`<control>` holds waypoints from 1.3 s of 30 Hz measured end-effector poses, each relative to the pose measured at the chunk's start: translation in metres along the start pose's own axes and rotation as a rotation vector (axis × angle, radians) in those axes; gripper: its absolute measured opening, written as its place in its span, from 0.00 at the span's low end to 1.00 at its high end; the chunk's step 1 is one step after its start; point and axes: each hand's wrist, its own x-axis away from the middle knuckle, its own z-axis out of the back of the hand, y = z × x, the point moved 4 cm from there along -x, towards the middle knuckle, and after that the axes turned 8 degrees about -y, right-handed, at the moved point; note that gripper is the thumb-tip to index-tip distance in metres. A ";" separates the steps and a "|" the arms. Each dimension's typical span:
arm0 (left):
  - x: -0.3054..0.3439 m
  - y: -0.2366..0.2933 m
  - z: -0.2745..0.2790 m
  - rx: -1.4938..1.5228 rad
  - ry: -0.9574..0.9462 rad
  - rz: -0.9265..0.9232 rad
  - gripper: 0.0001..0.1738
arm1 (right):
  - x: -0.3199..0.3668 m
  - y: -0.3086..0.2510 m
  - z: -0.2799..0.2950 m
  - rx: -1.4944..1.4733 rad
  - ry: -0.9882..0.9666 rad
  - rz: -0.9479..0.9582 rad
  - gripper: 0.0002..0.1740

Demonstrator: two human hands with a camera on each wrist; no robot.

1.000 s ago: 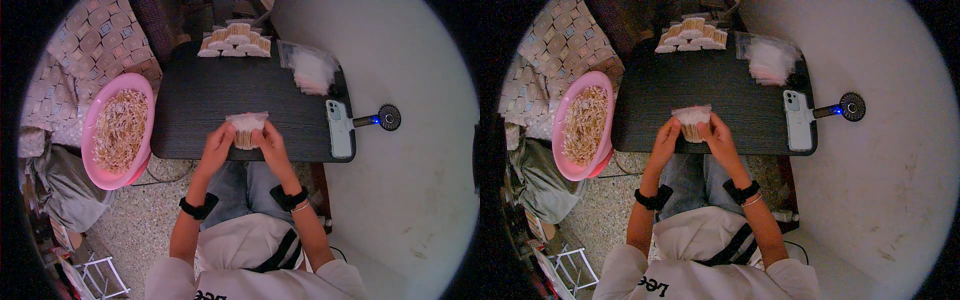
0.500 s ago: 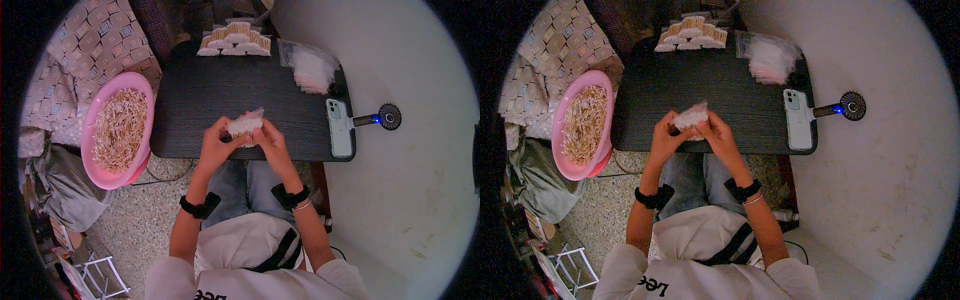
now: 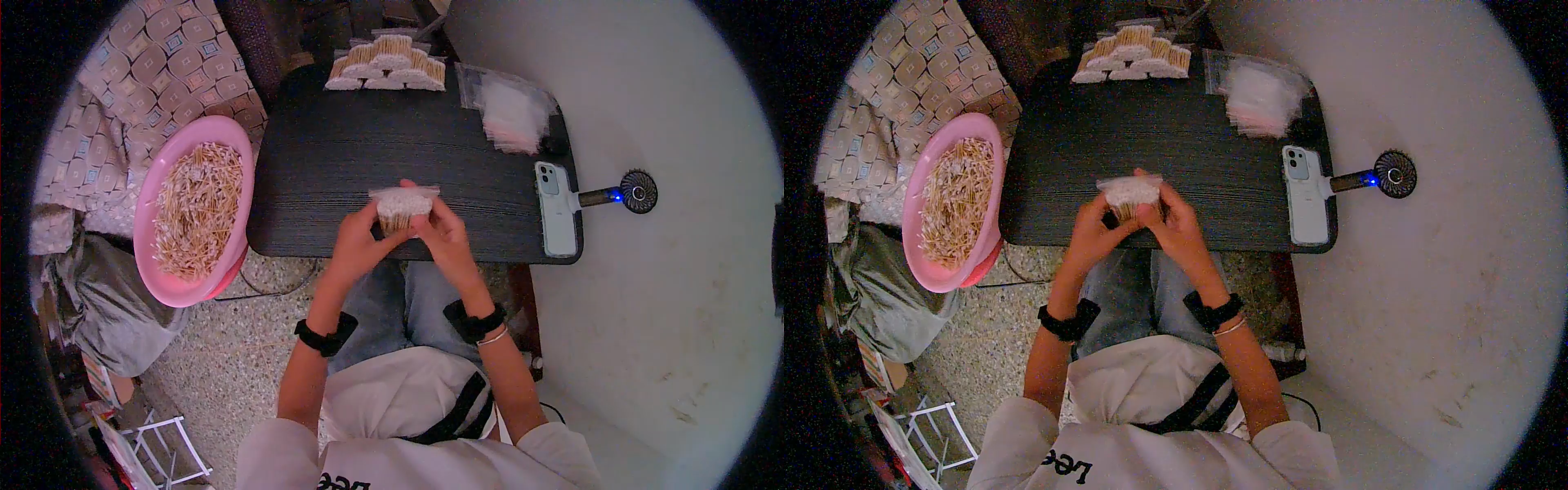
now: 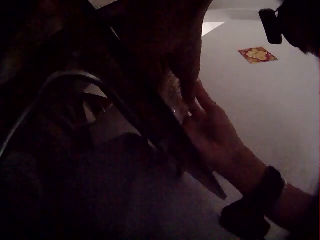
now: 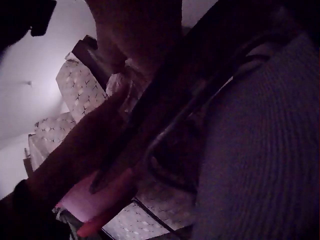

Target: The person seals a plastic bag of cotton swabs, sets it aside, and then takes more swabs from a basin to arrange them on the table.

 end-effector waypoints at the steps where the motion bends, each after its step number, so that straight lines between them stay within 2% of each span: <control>1: 0.000 0.000 0.000 -0.017 -0.018 0.012 0.24 | -0.001 -0.001 0.002 0.030 -0.002 0.028 0.26; 2: 0.000 -0.001 0.000 -0.034 -0.035 0.024 0.24 | -0.001 -0.002 0.003 0.060 -0.004 0.056 0.26; 5: 0.002 -0.003 0.002 0.100 -0.001 -0.004 0.22 | 0.000 -0.001 0.003 -0.030 0.010 -0.049 0.27; 8: 0.002 -0.006 0.003 0.192 0.005 0.041 0.20 | -0.001 0.002 0.004 0.004 0.001 -0.015 0.25; 11: 0.002 -0.005 0.003 0.227 0.042 0.030 0.19 | 0.000 -0.006 -0.002 -0.014 -0.029 -0.088 0.26; 14: 0.001 -0.008 0.004 0.136 -0.017 0.051 0.19 | -0.001 -0.003 0.000 0.073 -0.058 -0.023 0.27; 17: 0.001 0.006 0.006 0.126 -0.030 0.111 0.19 | 0.000 0.000 0.000 -0.041 -0.035 -0.051 0.27; 20: 0.003 -0.008 0.004 0.107 -0.135 0.125 0.20 | 0.000 -0.002 0.001 -0.011 -0.017 -0.049 0.27; 23: 0.004 0.008 0.002 0.145 -0.127 0.003 0.22 | 0.000 0.000 0.001 -0.087 0.033 -0.081 0.27; 26: 0.002 0.017 0.002 0.490 0.002 -0.044 0.20 | -0.001 0.001 0.002 -0.125 0.041 -0.038 0.26; 29: 0.003 0.013 0.004 0.388 0.020 -0.082 0.17 | -0.001 0.001 0.001 -0.088 0.042 -0.029 0.26; 32: 0.007 -0.005 0.004 0.413 0.011 -0.006 0.14 | -0.001 0.007 0.002 -0.030 0.038 -0.085 0.26; 39: 0.005 -0.009 0.010 0.483 -0.051 0.065 0.18 | 0.002 0.007 0.001 -0.035 0.057 -0.095 0.22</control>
